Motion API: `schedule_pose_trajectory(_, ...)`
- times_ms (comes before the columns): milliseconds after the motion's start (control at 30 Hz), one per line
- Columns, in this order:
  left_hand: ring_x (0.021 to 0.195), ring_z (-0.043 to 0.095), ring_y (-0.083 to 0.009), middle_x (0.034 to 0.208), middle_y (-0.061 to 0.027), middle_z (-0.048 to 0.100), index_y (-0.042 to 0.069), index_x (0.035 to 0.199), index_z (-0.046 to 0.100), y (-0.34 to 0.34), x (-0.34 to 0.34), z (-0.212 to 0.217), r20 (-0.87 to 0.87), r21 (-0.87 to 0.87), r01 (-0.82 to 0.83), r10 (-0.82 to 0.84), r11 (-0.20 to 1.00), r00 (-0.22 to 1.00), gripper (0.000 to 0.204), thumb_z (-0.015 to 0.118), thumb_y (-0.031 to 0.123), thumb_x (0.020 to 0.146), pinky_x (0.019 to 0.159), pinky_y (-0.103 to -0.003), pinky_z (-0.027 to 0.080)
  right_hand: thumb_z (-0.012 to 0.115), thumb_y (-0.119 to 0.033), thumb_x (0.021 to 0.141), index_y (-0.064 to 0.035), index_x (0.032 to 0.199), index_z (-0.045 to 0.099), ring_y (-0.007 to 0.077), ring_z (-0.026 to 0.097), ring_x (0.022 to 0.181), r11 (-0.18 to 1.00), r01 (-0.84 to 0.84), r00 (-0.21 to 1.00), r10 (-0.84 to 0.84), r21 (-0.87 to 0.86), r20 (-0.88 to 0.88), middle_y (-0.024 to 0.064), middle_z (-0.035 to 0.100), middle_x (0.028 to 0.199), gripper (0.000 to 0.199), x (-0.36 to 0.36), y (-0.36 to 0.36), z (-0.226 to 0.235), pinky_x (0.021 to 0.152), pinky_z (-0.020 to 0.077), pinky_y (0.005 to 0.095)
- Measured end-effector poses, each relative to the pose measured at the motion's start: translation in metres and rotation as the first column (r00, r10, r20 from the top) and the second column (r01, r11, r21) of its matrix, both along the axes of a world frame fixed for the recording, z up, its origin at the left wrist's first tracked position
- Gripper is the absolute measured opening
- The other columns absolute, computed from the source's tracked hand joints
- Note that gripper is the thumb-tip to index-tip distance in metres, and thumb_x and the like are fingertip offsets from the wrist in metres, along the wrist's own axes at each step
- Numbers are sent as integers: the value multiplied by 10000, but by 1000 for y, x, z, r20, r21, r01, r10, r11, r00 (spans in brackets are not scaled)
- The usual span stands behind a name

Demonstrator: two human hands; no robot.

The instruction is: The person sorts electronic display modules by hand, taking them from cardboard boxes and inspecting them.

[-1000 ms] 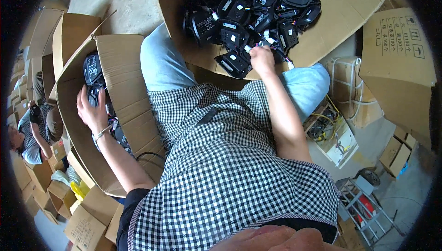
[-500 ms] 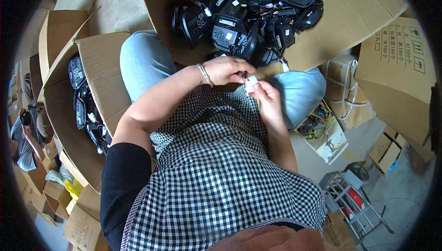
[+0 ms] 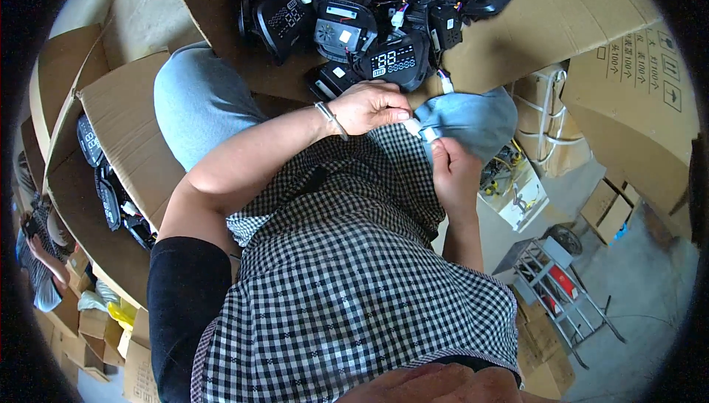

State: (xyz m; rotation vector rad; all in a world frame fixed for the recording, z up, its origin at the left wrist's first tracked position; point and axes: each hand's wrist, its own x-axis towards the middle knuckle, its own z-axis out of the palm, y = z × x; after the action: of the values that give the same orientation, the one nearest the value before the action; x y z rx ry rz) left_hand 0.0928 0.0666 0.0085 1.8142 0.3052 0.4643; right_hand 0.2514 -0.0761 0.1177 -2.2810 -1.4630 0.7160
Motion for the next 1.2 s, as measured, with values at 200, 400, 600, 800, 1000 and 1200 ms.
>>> schedule_pose_trajectory(200,847,570,-281,858,-92,600,104,953,631,-7,0,-4,-67,-80,-2,-3,997,998,237,562,329,932,754,-377,461,576,-164,904,-11,883,659,200,536,510,998,-58,998,58,-7,-39,167,554,611,175,0,-1,-9,522,416,354)
schedule_pose_trajectory(400,801,565,-312,822,-139,591,32,926,617,-9,-2,-8,-85,-132,81,-93,988,992,266,547,288,944,719,-404,451,594,-222,884,-23,907,676,303,613,573,991,-106,912,63,-86,-405,182,628,697,217,13,-2,-30,553,460,372)
schedule_pose_trajectory(600,765,588,-330,799,-141,609,52,911,615,-8,-4,-10,-199,-92,125,-141,988,970,268,548,310,937,673,-406,456,580,-230,888,-35,934,668,352,605,610,982,-66,985,36,-177,-167,197,622,706,218,2,10,-32,572,465,398)
schedule_pose_trajectory(800,716,642,-332,690,-118,621,125,871,623,10,-9,29,-381,182,196,-115,964,917,351,648,471,816,610,-451,483,564,-184,904,-19,916,660,251,585,587,978,-194,972,182,-71,-149,177,609,722,192,29,19,-41,559,457,368)
schedule_pose_trajectory(1000,589,587,-213,684,-1,644,170,810,688,75,-49,76,174,506,-492,475,709,863,42,670,184,775,606,-331,489,560,-264,834,-138,894,706,305,595,997,963,-269,687,206,-18,697,72,690,911,202,55,74,-65,800,455,479)
schedule_pose_trajectory(1200,648,609,-148,749,-61,653,83,912,660,63,-43,93,11,-101,-674,678,732,735,121,632,196,881,612,-294,483,596,-226,788,-100,829,677,299,583,990,861,-236,687,476,-450,550,75,668,972,155,41,96,-82,807,458,490)
